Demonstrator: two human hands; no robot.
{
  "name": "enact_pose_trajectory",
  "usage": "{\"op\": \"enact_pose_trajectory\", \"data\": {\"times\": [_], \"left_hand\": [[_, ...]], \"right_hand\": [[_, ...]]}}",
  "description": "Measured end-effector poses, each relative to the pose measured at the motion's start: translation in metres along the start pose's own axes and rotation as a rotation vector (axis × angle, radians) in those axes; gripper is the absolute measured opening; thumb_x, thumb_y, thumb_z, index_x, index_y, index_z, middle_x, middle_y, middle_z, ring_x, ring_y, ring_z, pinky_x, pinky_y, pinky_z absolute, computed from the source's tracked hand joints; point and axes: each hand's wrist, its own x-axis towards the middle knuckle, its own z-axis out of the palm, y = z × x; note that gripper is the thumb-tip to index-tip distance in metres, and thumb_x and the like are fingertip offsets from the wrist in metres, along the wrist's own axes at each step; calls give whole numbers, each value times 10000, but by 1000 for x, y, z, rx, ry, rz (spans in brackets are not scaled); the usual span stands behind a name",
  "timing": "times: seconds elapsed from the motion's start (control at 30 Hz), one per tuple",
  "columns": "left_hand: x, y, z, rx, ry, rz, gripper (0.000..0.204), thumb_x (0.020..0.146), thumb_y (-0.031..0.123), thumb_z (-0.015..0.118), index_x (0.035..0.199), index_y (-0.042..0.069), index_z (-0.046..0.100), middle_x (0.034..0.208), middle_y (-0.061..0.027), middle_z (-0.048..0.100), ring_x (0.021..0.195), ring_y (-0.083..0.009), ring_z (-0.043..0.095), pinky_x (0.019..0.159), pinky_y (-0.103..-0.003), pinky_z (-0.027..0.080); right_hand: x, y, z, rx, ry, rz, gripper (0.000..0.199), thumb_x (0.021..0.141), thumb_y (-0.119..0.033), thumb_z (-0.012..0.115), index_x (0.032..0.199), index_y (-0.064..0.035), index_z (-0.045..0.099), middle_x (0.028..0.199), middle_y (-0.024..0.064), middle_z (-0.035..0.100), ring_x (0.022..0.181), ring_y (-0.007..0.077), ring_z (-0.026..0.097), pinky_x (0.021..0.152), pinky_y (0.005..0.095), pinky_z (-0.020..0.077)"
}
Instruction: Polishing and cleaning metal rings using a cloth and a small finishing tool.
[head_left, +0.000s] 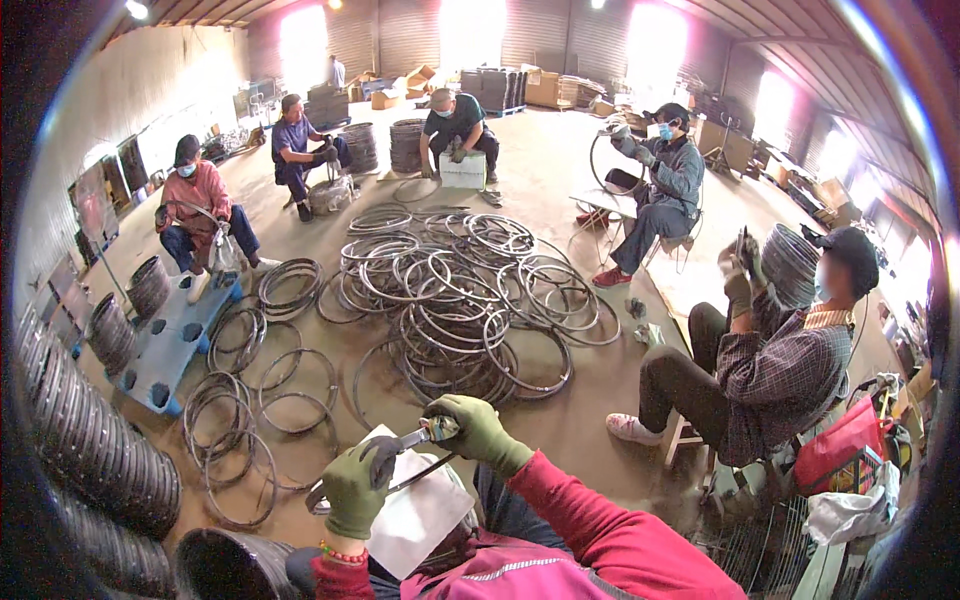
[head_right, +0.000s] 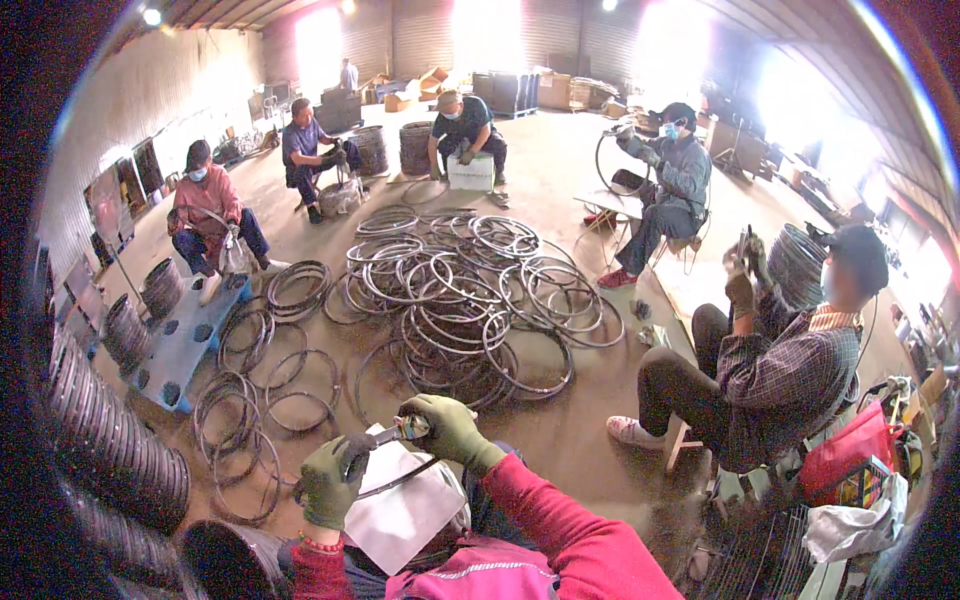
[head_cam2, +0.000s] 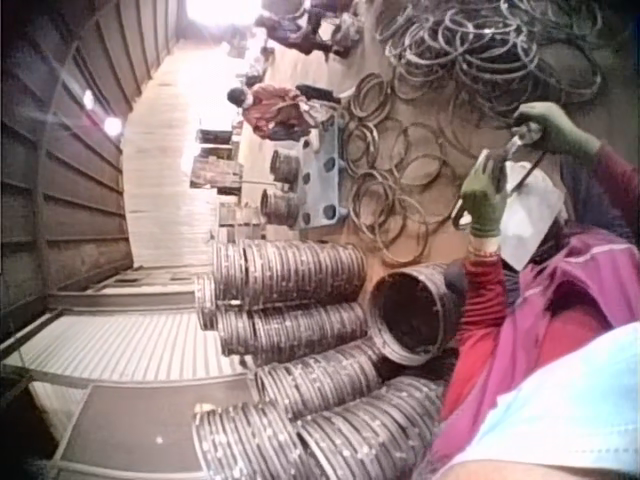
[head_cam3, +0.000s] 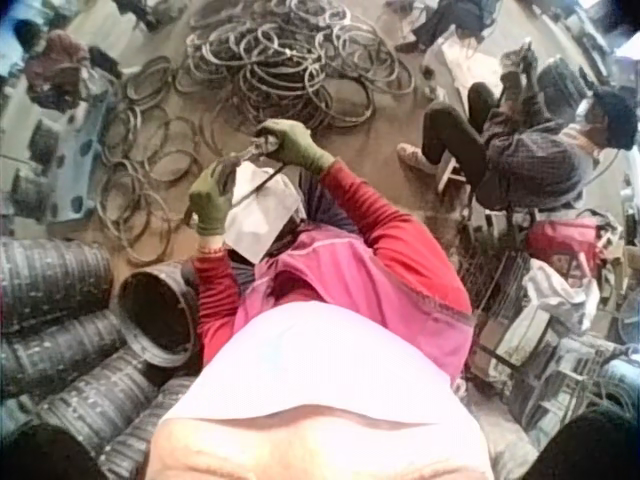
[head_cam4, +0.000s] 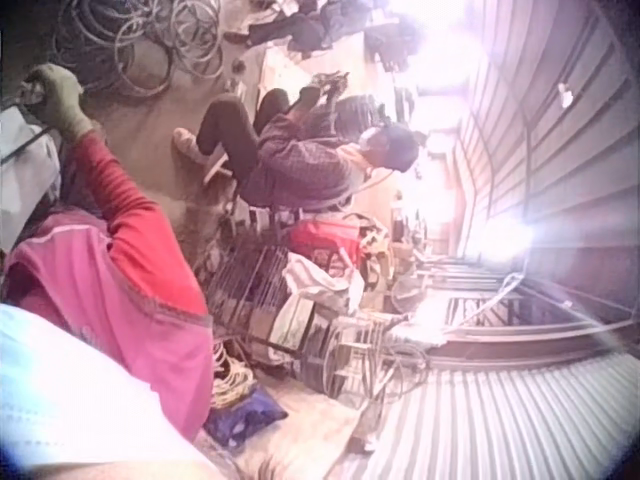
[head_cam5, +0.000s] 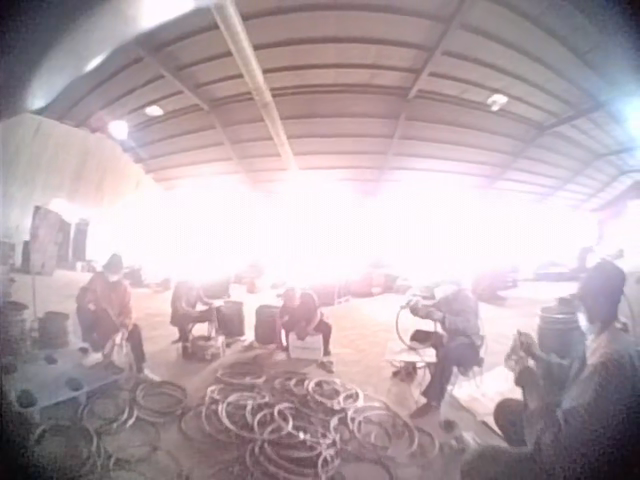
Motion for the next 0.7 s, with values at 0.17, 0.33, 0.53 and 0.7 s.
{"op": "enact_pose_trajectory", "data": {"times": [0.17,0.33,0.53,0.7], "left_hand": [[-15,-2,-4,24,28,-28,183,731,121,638,897,49,612,858,-142,624,769,-335,606,665,-380,482],[-21,-6,1,-55,147,25,180,714,58,628,882,101,578,814,-99,613,706,-307,595,590,-380,461],[-29,-7,-5,-115,135,-27,151,709,60,641,852,95,606,856,-101,625,756,-311,605,647,-379,478],[-33,-8,-9,-27,142,-18,208,709,53,638,909,109,634,886,-103,626,791,-309,603,678,-383,479]], "right_hand": [[-4,-6,6,-36,-47,-22,224,735,-241,647,884,-86,585,814,105,603,749,298,601,649,376,483],[-2,-10,10,-3,-8,-86,250,691,-235,705,855,-88,585,786,95,594,738,298,587,644,376,470],[0,-16,14,5,-10,-167,223,704,-210,690,858,-87,584,797,88,593,743,296,586,644,376,470],[4,-18,18,-23,-21,-142,252,673,-200,699,870,-95,583,807,79,592,747,295,587,646,379,470]]}}
